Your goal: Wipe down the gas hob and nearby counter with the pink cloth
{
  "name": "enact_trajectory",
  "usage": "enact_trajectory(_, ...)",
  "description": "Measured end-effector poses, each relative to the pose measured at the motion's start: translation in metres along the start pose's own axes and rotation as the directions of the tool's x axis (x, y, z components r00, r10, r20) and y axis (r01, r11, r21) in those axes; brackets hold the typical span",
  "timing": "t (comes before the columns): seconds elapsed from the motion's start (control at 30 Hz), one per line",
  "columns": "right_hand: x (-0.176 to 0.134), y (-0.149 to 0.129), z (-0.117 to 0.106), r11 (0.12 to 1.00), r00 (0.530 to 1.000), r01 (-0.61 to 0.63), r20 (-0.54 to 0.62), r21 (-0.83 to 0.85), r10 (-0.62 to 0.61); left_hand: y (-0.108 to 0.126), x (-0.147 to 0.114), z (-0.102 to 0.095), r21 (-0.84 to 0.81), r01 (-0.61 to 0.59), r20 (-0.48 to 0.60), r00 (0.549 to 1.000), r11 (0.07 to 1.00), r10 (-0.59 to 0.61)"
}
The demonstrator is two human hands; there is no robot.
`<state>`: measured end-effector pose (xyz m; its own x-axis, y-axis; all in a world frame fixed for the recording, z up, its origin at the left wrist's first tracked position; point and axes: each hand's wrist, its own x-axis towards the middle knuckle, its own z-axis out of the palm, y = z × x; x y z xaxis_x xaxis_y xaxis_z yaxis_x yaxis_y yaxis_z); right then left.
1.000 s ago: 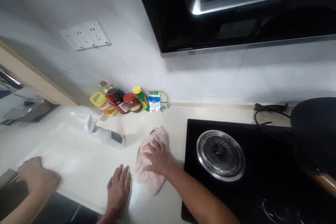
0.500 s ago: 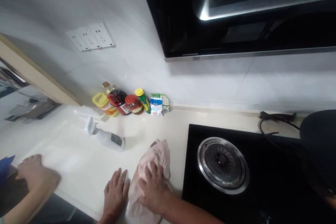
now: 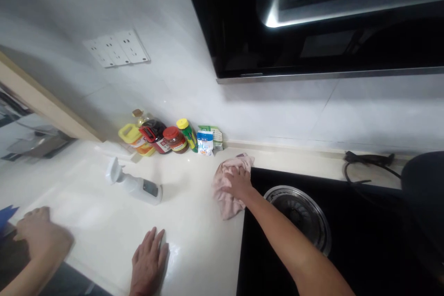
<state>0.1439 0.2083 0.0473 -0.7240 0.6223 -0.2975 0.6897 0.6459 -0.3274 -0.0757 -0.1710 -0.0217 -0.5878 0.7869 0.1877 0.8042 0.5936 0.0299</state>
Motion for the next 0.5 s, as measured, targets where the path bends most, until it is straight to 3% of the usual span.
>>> enact_trajectory(0.27, 0.039, 0.031, -0.027, 0.983, 0.978, -0.183, -0.106, -0.003, 0.182, -0.004, -0.001, 0.005, 0.003, -0.014, -0.011, 1.0, 1.0, 0.014)
enact_trajectory(0.4, 0.05, 0.011, -0.024, 0.964, 0.954, -0.266, -0.14, 0.002, 0.264, -0.003, 0.0, 0.005, 0.004, 0.004, -0.012, 1.0, 1.0, -0.004)
enact_trajectory(0.5, 0.048, -0.022, -0.007, 0.981, 0.973, -0.194, -0.128, -0.011, 0.191, -0.002, 0.0, 0.005, -0.008, 0.006, -0.005, 1.0, 1.0, -0.006)
